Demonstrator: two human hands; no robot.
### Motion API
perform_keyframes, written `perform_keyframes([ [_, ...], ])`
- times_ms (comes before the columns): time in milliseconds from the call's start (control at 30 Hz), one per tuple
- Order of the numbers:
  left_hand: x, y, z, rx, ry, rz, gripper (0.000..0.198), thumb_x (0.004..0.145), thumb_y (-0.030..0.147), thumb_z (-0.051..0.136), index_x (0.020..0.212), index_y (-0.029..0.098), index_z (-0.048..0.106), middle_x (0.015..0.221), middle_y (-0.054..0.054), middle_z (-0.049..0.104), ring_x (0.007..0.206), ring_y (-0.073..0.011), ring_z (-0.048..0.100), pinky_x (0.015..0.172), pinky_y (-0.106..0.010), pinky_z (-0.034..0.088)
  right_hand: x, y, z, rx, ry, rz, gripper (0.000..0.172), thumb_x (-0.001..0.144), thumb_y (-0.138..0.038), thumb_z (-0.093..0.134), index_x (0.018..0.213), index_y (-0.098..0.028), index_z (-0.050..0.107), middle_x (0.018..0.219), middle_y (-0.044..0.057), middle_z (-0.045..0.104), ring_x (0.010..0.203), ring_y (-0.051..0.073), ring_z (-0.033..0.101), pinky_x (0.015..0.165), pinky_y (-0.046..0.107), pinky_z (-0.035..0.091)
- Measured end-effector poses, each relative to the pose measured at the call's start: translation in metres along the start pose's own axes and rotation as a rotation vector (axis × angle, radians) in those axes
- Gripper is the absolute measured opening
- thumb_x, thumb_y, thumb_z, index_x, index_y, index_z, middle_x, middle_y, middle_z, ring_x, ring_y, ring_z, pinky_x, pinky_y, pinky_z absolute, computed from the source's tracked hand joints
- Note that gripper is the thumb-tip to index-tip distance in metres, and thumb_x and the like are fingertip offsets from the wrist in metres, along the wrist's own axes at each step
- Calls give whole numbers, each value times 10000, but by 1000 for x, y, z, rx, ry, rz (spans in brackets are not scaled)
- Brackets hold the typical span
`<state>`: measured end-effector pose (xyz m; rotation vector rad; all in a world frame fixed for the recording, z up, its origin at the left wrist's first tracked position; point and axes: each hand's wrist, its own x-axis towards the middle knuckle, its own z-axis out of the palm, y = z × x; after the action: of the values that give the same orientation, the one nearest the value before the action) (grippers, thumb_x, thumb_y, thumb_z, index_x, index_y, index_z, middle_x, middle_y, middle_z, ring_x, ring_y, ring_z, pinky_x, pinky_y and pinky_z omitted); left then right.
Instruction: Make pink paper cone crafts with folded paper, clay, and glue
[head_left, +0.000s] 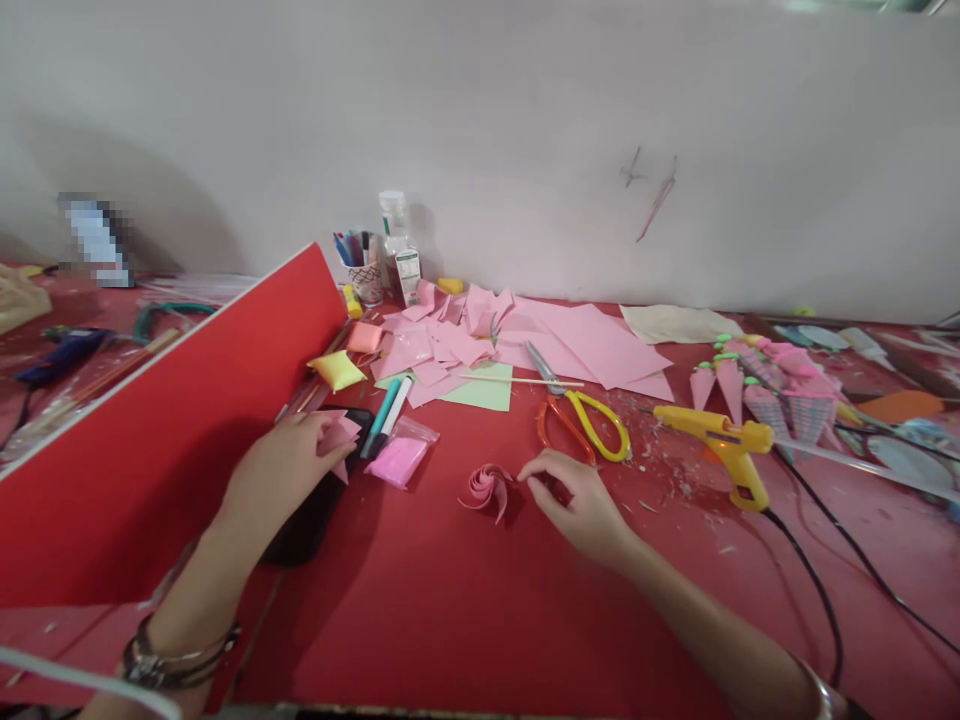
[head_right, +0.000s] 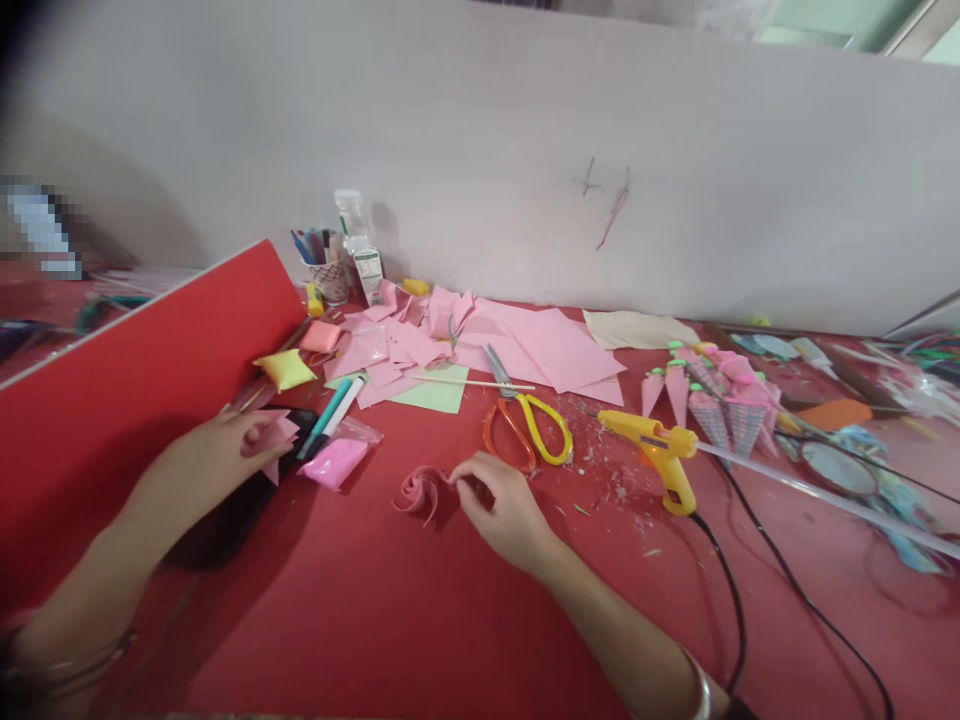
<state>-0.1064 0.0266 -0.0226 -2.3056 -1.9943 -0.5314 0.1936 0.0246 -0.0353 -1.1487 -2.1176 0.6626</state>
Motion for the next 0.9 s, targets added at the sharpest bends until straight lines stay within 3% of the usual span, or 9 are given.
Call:
perform_keyframes([
  [100,1,3,-6,51,-53,-128,169,759,348,470,769,213,572,645,-53,633,540,-215,604,425,-272,421,0,0,-1,-7,-10,-8,139,751,-129,403,713,-173,530,635,14,564,551,108,511,506,216,403],
  [233,5,16,-15,-82,-41,-132,209,737,383,498,778,186,558,729,-69,637,612,-208,600,496,-295,461,1,0,-1,-14,-14,-20,147,754,-132,399,704,-175,531,620,6,547,546,105,504,507,215,403],
  [333,8,33,-19,-258,13,82,237,731,403,504,808,184,547,801,-55,621,703,-187,581,609,-307,474,1,1,0,-7,-13,-26,149,759,-138,396,712,-177,532,630,8,548,554,106,505,516,219,409],
  [467,10,62,-18,-460,-62,312,218,757,398,509,802,188,544,830,-31,615,773,-158,567,702,-291,456,-1,-7,-3,47,39,-87,128,756,-147,419,829,-185,516,666,2,546,564,98,505,525,214,419],
  [533,11,74,-15,-494,-82,397,240,768,419,500,801,185,545,835,-31,619,790,-155,564,700,-279,449,-4,-16,-7,75,43,-179,207,745,-141,447,938,-201,490,697,-9,534,566,86,494,544,211,428],
  [633,12,88,-8,-451,-128,528,322,795,470,435,812,171,553,757,-26,625,695,-143,571,608,-250,436,-6,-31,-14,39,-48,-286,297,742,-148,476,1030,-223,464,822,9,537,681,92,517,628,224,446],
  [733,12,97,-1,-331,-184,645,418,802,522,368,731,154,554,601,-9,595,539,-134,546,479,-234,377,-6,-41,-18,-140,-204,-285,222,762,-182,462,979,-200,508,940,57,527,816,132,523,664,251,448],
  [900,8,106,4,-247,-74,745,479,852,498,226,736,150,533,569,-10,581,503,-136,533,465,-243,362,-3,-43,-17,-355,-369,-250,156,773,-186,439,881,-171,551,827,58,579,696,140,535,546,233,396],
])
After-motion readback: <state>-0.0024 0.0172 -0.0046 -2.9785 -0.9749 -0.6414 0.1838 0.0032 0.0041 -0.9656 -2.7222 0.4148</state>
